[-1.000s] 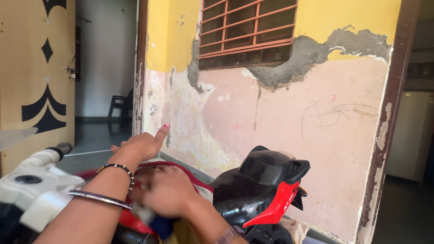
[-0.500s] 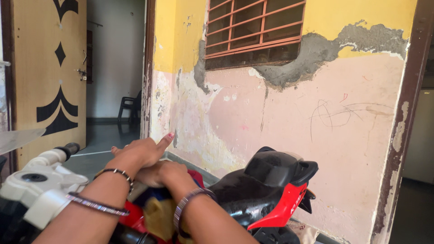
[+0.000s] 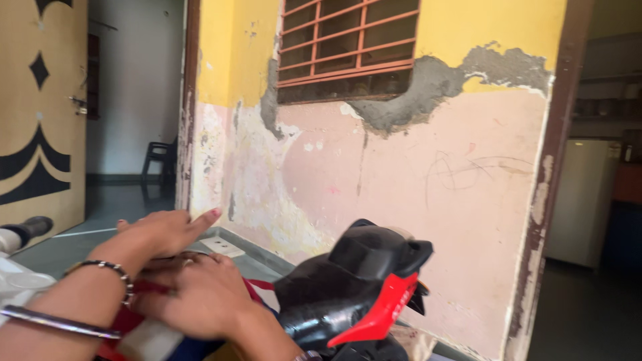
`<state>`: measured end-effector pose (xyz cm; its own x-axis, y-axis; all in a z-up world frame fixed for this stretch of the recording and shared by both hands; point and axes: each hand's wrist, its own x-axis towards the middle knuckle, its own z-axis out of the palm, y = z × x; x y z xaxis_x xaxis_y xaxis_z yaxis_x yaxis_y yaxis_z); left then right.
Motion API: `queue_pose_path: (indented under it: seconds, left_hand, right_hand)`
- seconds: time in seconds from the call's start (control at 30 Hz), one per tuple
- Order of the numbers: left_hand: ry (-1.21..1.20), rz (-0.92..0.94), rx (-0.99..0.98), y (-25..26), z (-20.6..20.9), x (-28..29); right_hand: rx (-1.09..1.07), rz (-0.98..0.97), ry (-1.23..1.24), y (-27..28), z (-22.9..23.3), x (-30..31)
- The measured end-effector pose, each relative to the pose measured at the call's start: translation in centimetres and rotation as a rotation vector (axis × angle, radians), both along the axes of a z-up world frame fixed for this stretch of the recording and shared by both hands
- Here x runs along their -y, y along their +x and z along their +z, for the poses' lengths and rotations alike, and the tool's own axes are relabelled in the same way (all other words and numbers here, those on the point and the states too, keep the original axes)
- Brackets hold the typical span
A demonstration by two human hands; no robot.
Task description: The person wipes the red motorcycle with a multi-colored cloth, focusing on the fuel tank, seat, and side panels. The person repeatedly folds and repositions the cloth while cleaning different sections of the bike.
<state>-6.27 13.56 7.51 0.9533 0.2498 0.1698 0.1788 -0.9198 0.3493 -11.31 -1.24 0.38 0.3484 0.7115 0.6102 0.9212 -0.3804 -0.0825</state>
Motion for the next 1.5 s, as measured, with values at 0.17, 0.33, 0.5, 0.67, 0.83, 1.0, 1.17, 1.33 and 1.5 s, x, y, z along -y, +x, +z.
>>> queue_pose_path:
  seconds: [0.17, 0.33, 0.5, 0.67, 0.83, 1.0, 1.17, 1.33, 1.5]
  left_hand:
    - [0.117, -0.201, -0.046, 2.1, -2.3, -1.0]
    - [0.071, -0.399, -0.042, 2.8, -3.8, -1.1]
    - [0.309, -0.292, -0.237, 1.9, -2.2, 4.4]
    - [0.517, -0.408, -0.305, 5.6, -3.3, 11.8]
    - [0.398, -0.37, -0.262, 8.9, -7.3, 14.7]
    - [0.335, -0.26, -0.274, 7.4, -9.6, 14.3]
    - [0.265, -0.176, -0.192, 5.1, -9.6, 15.2]
    - [0.168, -0.159, -0.185, 5.2, -9.9, 15.9]
    - [0.277, -0.188, -0.157, 5.7, -11.1, 15.3]
  right_hand:
    - [-0.187, 0.127, 0.283, 0.2, -2.4, 3.5]
    - [-0.65, -0.193, 0.301, 5.2, -2.7, 5.2]
    - [-0.448, -0.473, -0.062, 8.2, -3.0, 7.4]
    - [-0.224, -0.649, -0.298, 10.9, -2.7, 9.5]
    - [0.019, -0.919, -0.408, 14.2, -1.4, 15.6]
    - [0.114, -0.936, -0.357, 15.1, -1.2, 19.3]
    - [-0.022, -0.515, -0.032, 11.6, -4.4, 17.9]
    - [0.132, -0.497, 0.19, 6.3, -7.3, 17.6]
    - [-0.01, -0.731, 0.136, 6.9, -6.3, 16.1]
